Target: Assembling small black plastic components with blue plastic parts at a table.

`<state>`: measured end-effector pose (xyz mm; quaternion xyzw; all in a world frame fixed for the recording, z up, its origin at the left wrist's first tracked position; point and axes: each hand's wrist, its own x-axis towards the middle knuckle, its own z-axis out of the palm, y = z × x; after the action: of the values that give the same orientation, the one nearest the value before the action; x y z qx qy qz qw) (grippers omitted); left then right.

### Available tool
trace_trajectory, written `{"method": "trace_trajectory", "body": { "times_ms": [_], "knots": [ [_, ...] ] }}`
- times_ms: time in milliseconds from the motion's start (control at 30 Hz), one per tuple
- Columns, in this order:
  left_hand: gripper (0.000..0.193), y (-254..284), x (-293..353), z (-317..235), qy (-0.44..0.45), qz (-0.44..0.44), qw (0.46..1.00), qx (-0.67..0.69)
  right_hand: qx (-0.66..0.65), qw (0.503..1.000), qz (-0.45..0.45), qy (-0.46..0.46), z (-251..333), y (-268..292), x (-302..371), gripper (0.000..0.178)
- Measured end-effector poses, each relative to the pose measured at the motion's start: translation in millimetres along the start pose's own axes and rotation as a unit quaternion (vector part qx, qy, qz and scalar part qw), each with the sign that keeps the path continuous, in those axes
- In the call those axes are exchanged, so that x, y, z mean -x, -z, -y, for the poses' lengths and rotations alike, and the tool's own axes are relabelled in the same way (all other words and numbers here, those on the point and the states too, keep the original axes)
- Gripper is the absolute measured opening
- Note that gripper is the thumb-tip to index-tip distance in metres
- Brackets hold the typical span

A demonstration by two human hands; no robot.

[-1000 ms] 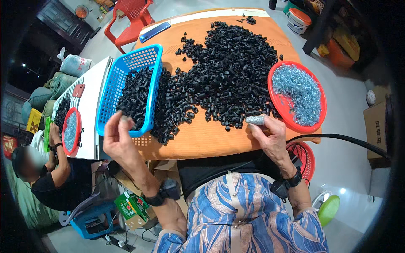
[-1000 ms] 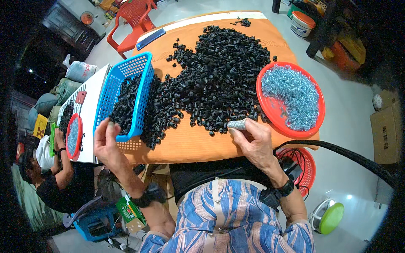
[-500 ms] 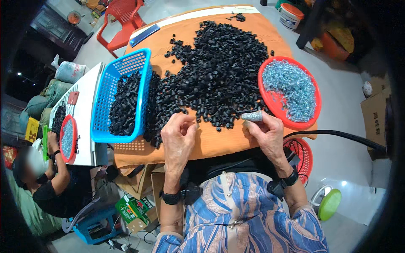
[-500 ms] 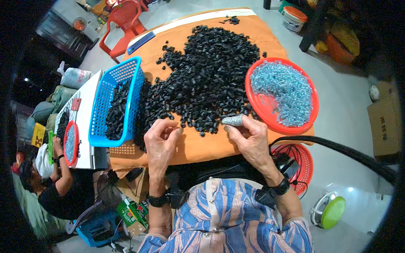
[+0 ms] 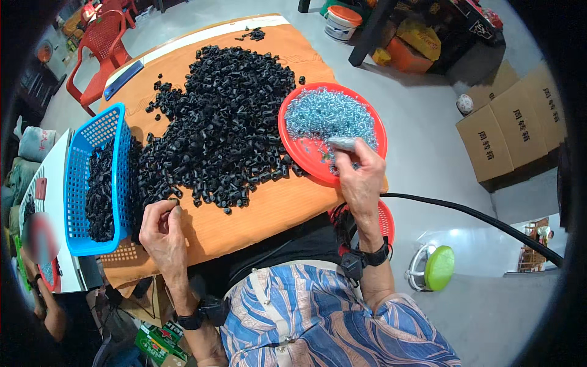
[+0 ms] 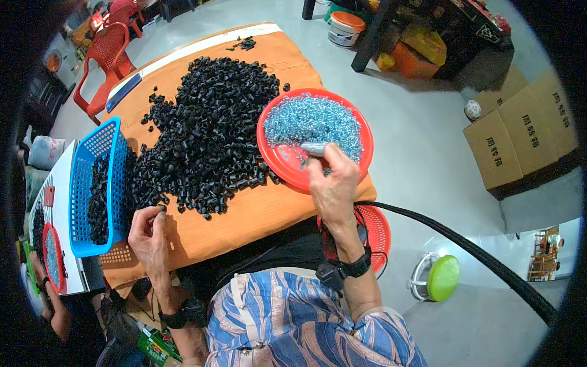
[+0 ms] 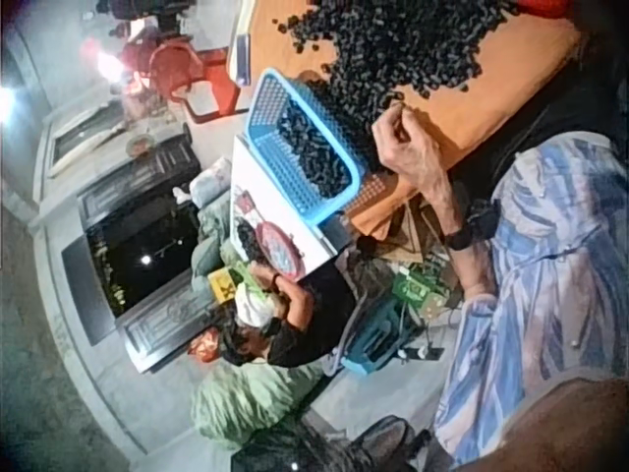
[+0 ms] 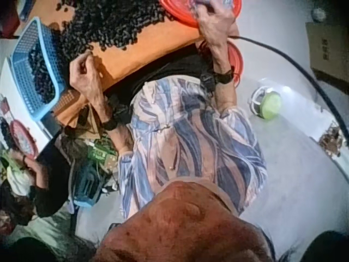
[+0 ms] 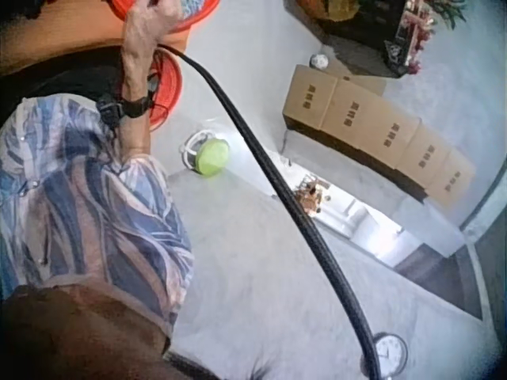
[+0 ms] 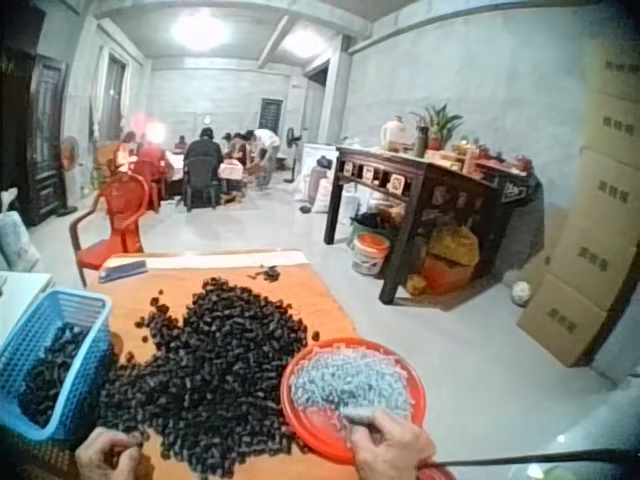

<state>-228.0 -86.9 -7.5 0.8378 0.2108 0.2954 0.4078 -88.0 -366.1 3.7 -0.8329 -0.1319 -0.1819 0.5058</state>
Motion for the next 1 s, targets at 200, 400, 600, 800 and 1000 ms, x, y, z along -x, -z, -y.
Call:
{"method": "trace_trajectory", "body": {
  "times_ms": [200,400,600,800,1000],
  "knots": [
    [0.003,4,7,2,0.014,-0.004,1.000,0.010,0.191,0.979,0.064,0.037,2,-14,-10,0.007],
    [0.004,6,4,2,0.006,-0.036,0.999,0.039,0.348,0.929,0.117,0.053,-5,-15,-19,0.009],
    [0.006,13,6,9,0.018,-0.057,0.998,0.023,0.262,0.960,0.079,0.065,5,-20,-18,0.006],
    [0.008,11,0,-1,-0.013,-0.044,0.996,-0.083,0.160,0.983,0.053,0.079,-1,-17,-18,0.007],
    [0.015,2,-17,-5,-0.169,0.012,0.950,-0.263,0.113,0.986,-0.055,0.111,5,-3,-19,0.010]
  ]
}}
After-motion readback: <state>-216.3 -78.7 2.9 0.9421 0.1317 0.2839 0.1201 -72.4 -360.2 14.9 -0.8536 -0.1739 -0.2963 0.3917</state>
